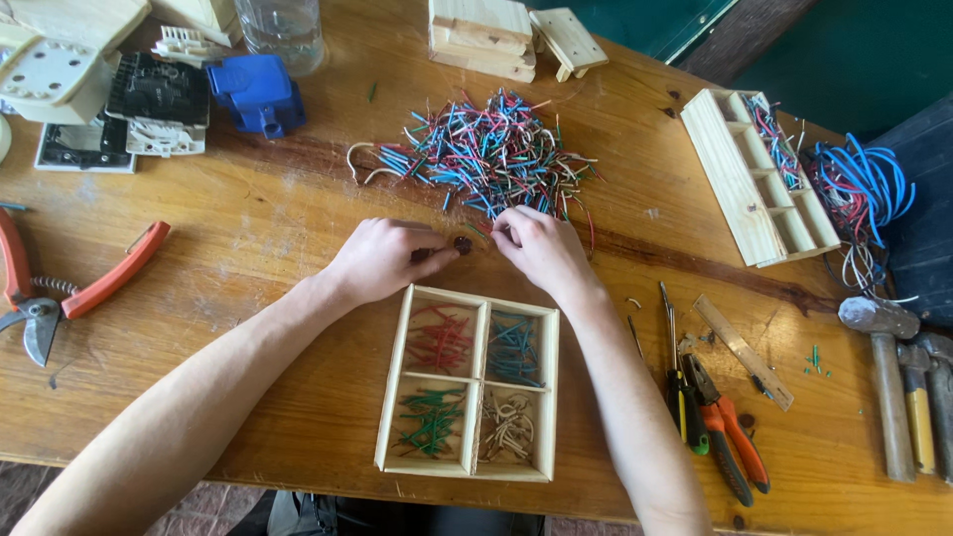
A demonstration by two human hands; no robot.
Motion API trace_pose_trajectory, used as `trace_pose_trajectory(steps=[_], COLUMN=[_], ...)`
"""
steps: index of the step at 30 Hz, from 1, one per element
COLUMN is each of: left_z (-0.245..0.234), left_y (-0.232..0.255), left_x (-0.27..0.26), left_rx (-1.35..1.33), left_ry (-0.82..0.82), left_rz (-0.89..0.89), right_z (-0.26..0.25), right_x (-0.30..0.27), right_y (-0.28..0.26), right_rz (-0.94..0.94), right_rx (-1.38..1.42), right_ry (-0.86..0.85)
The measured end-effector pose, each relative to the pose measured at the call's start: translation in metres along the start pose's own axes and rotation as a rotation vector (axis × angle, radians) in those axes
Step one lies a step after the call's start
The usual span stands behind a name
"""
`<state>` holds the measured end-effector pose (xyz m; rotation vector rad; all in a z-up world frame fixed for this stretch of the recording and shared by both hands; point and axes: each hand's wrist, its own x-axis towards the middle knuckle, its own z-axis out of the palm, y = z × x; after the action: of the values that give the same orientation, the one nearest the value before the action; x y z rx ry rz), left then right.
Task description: The person sorts a pile of multicolored insulated wires by hand, picking individual wires from a mixed heap and placing them into a four-compartment wooden box. The person handles red, blue, green, and brown wires, placing each into the corresponding compartment.
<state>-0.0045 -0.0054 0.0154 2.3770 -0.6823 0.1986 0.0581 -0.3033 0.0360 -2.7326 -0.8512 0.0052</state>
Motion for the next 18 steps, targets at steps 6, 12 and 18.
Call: trace_pose_trajectory(steps=[6, 12, 18], left_z=[-0.002, 0.005, 0.0], left_y=[0.002, -0.003, 0.002], left_x=[0.0, -0.001, -0.002], left_rx=[-0.012, -0.003, 0.036], left_ry=[0.01, 0.006, 0.025], left_rz=[-0.001, 0.001, -0.054], right_z=[0.007, 0.013, -0.04], right_x=[0.001, 0.002, -0.007], right_y=[0.006, 0.012, -0.013], right_rz=[-0.021, -0.037, 0.022], right_rx=[-0.091, -0.125, 0.14], right_ry=[0.034, 0.056, 0.007])
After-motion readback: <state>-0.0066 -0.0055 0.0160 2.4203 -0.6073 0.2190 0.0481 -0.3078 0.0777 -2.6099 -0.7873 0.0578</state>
